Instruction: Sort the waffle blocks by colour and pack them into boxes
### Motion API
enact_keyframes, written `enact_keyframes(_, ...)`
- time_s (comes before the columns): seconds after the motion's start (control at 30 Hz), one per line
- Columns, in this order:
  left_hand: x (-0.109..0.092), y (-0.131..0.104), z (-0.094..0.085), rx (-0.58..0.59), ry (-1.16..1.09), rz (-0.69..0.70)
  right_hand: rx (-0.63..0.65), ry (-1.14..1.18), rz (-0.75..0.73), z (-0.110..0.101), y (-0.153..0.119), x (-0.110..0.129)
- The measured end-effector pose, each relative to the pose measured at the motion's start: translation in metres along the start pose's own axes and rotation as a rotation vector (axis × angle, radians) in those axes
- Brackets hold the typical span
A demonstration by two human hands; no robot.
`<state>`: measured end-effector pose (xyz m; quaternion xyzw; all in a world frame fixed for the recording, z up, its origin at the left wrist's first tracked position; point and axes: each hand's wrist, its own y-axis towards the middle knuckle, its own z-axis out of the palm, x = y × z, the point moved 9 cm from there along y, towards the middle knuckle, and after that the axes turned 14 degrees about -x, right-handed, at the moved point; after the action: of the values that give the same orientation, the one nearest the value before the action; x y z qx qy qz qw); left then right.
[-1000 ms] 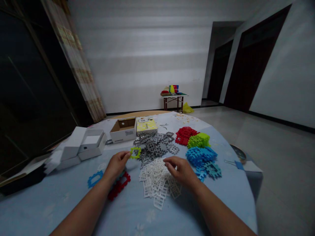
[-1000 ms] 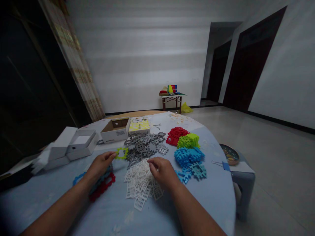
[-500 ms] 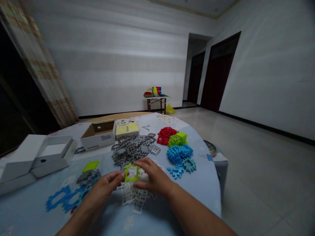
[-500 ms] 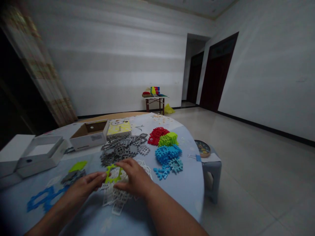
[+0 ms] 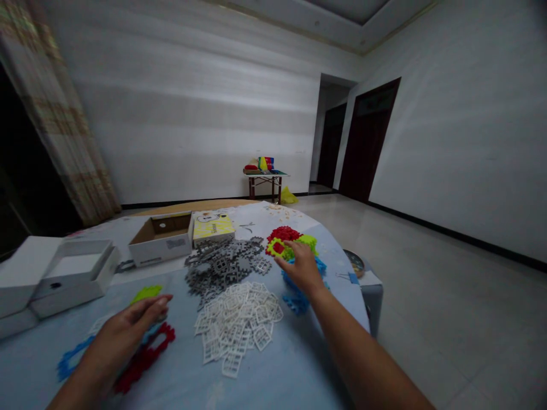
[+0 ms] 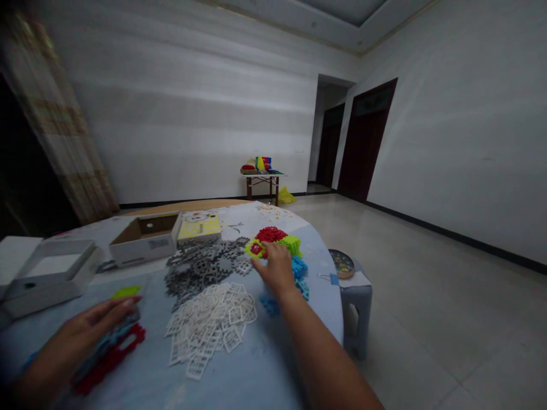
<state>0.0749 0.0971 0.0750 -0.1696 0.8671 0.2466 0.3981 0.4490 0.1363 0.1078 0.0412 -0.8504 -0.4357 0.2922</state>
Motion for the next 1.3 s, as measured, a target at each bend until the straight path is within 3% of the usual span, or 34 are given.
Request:
enact_keyframes(0.13,0.030,0.022,-0.015,-0.044,-0.058,-0.164,0.036,-0.339,0.064,-0.004,0.025,-0.049)
enact_keyframes(0.23,0.043,0.030,-0.019,-0.059,-0.084,-0.217,0.091,-0.486,0.064,0.003,0.030,-0.068)
enact_keyframes(0.33,0.048,0.038,-0.025,-0.076,-0.053,-0.192,0.086,-0.523,0.041,0.007,0.030,-0.074)
enact_keyframes(0.47,0.063,0.051,-0.046,-0.170,0.083,-0.160,-0.006,-0.442,-0.032,0.004,0.028,-0.060)
enact_keyframes(0.6,0.087,0.058,-0.070,-0.288,0.150,-0.108,-0.028,-0.285,-0.126,0.013,0.023,-0.023)
enact_keyframes(0.73,0.111,0.055,-0.080,-0.334,0.206,-0.069,0.043,-0.060,-0.256,0.041,0.008,0.038)
enact_keyframes(0.9,0.129,0.054,-0.073,-0.300,0.242,-0.049,0.256,0.185,-0.377,0.088,-0.029,0.127)
enact_keyframes(1.07,0.129,0.053,-0.056,-0.248,0.251,-0.004,0.482,0.346,-0.437,0.141,-0.063,0.200)
enact_keyframes(1.17,0.126,0.050,-0.049,-0.223,0.251,0.018,0.591,0.321,-0.432,0.178,-0.074,0.227)
enact_keyframes(1.3,0.123,0.045,-0.045,-0.201,0.234,0.046,0.681,0.165,-0.346,0.229,-0.080,0.238)
